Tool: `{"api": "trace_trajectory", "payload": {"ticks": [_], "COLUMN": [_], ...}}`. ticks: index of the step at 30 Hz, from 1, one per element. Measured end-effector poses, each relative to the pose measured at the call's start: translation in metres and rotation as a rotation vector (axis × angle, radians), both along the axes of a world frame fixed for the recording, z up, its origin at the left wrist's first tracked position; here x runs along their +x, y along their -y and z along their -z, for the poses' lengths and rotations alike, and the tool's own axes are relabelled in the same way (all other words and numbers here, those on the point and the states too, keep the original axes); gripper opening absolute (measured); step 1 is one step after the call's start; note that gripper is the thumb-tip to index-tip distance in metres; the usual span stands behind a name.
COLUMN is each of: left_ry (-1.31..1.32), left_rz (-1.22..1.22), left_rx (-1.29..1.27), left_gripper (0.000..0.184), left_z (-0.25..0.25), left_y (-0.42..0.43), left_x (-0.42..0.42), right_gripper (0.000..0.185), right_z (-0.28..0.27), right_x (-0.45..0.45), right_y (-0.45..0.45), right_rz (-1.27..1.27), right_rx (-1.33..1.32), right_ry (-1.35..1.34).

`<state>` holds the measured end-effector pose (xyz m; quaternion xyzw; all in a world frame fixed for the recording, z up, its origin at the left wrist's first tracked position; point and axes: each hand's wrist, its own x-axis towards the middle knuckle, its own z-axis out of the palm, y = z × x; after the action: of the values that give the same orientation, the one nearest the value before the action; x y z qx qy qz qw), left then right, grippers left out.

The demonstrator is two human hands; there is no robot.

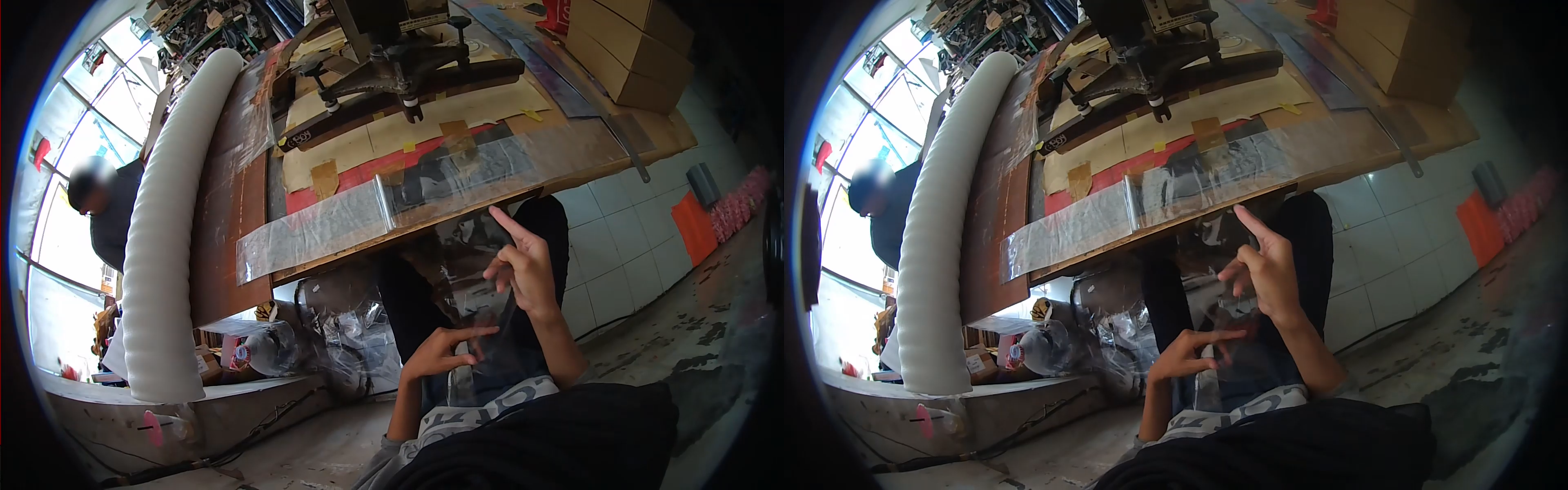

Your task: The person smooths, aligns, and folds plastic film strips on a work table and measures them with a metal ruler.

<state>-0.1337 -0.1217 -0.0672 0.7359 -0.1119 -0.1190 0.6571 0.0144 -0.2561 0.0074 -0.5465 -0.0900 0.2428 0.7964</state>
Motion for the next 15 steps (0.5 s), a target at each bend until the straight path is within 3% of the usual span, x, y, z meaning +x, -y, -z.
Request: {"api": "trace_trajectory", "payload": {"ticks": [9,12,15], "left_ry": [-0.006,0.047,0.025], "left_rz": [-0.163,-0.214,-0.255], "left_rx": [0.021,0.046,-0.042], "left_gripper": [0.072,0.054,0.047], "left_z": [-0.003,0.014,-0.005], "left_y": [-0.011,-0.008,-0.002], "left_x": [-0.009,-0.012,-0.008], "right_gripper": [0.058,0.058,0.058], "right_z": [0.000,-0.004,0.000], "right_x": [0.025,0.037,0.046], "right_y": [-0.033,-0.037,-0.046], "right_rz": [-0.027,-0.029,-0.007], "right_rx": [0.017,0.040,0.025], "right_ry": [0.028,0.062,0.049]}}
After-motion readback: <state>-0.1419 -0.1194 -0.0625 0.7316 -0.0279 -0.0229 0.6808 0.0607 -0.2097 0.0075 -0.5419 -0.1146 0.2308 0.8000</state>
